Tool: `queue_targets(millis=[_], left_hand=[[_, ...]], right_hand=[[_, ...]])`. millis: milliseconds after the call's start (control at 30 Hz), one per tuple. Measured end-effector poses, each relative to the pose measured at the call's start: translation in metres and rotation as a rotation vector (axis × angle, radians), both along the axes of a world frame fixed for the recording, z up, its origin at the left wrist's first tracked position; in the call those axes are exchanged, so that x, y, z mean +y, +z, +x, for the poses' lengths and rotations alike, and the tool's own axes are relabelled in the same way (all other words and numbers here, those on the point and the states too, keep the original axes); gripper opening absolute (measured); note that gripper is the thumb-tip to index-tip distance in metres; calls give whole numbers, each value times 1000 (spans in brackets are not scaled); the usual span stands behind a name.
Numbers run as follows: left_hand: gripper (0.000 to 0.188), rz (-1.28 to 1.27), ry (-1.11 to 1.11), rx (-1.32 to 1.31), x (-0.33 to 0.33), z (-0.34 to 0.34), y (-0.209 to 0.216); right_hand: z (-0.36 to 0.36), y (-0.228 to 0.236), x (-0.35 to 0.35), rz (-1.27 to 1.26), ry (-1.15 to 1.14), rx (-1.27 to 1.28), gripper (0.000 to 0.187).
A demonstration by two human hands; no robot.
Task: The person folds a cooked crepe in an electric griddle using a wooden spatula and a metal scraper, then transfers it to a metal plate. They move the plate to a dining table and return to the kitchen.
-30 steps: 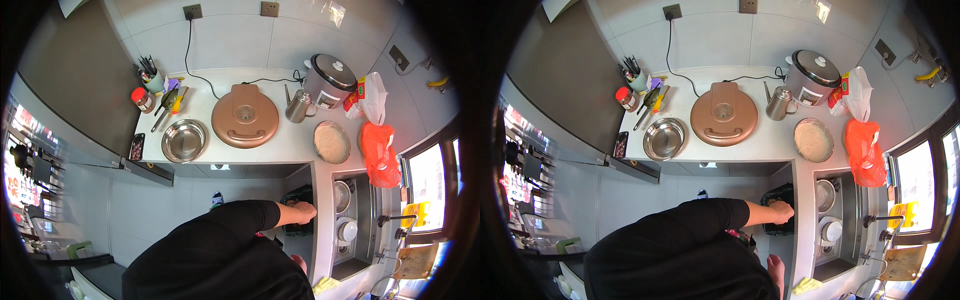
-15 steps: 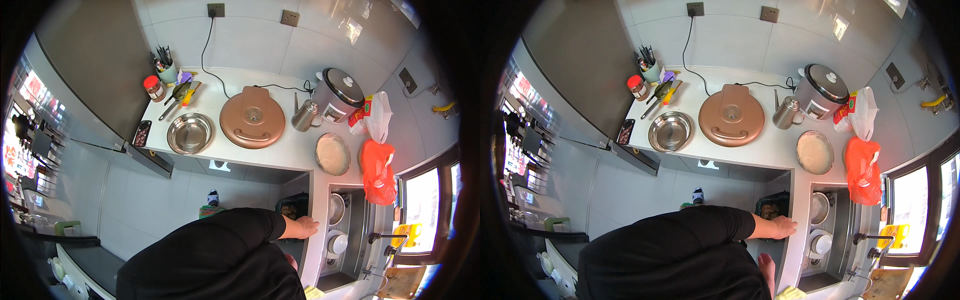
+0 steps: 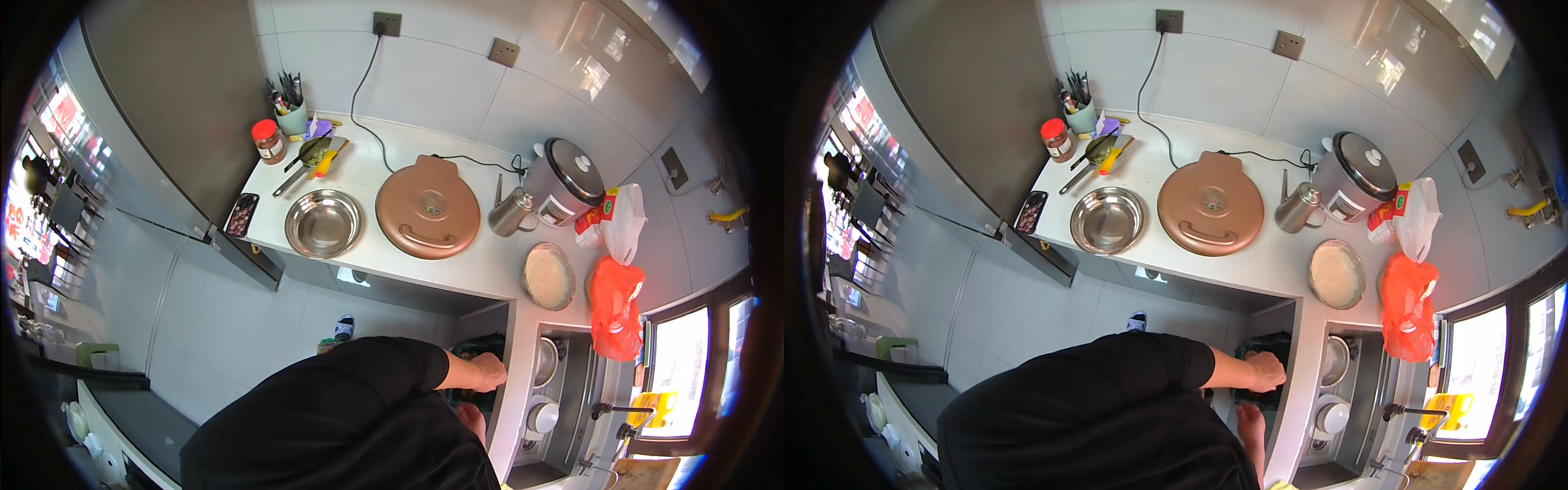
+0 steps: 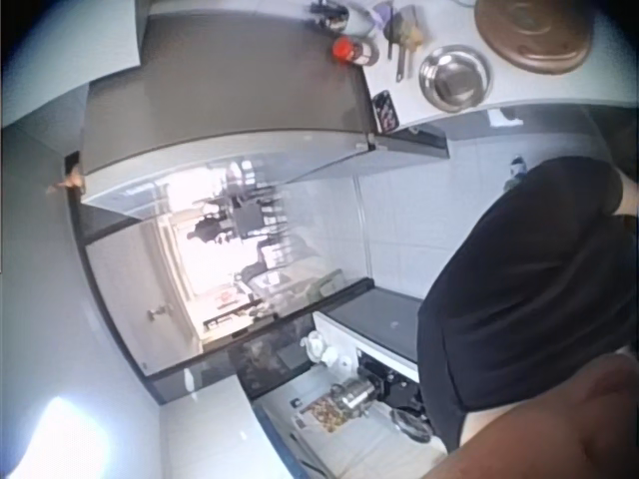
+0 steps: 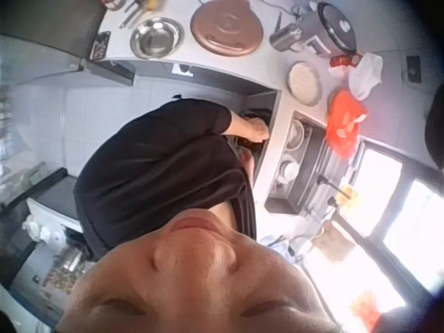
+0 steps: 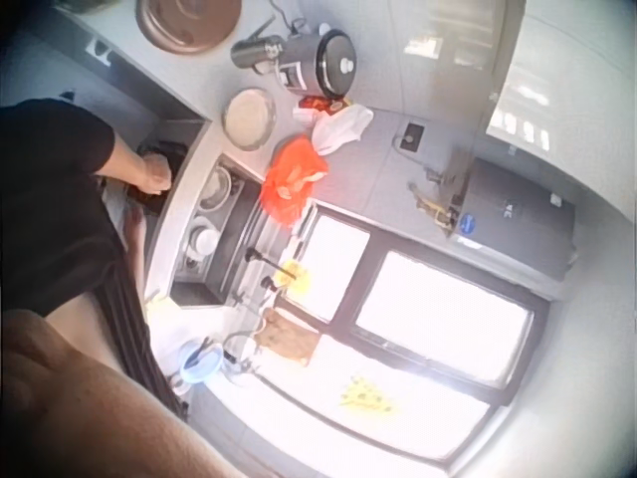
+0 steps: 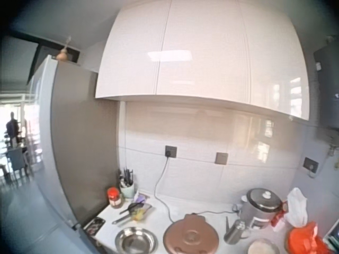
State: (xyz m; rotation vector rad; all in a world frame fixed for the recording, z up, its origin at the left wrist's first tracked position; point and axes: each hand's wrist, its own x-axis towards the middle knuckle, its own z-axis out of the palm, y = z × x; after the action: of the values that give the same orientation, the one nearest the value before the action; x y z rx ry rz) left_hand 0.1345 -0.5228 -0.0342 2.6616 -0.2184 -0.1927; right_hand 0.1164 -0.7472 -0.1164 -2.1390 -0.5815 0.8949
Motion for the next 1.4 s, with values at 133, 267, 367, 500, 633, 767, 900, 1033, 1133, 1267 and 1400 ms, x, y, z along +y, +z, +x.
queue_targets(millis=[133,267,367,500,633,767,900,1033,1133,1267,1400], left_hand=[[20,-79,20,-313,20,-8,7],[23,-262,76,-602,64,-32,18],[19,-202,2,-343,143,-60,34],[15,-472,429,-511,242,-141,43],[15,-451,812,-425,335,-241,26],[24,-534,1186,-298,385,-327,-1],[22,-668,1483,-523,389,-369,-24],[30,-887,1632,-387,389,-388,-34],[27,-966,1741,-415,388,-396,-32],[19,-1017,1845,-503,374,-412,-18],[17,-1039,1996,-482,358,-420,-9]], right_hand=[[2,8,48,-8,35,-50,22],[-4,23,98,-20,74,9,22],[-16,37,143,24,85,20,22],[-28,60,211,18,192,-69,24],[-41,90,300,50,250,-104,23],[-42,135,403,100,400,-192,21],[-40,158,522,261,582,-259,19],[-25,131,645,276,767,-448,16],[-7,82,731,124,940,-640,17],[11,27,792,-143,1077,-696,20],[13,9,815,-189,1255,-715,24]])
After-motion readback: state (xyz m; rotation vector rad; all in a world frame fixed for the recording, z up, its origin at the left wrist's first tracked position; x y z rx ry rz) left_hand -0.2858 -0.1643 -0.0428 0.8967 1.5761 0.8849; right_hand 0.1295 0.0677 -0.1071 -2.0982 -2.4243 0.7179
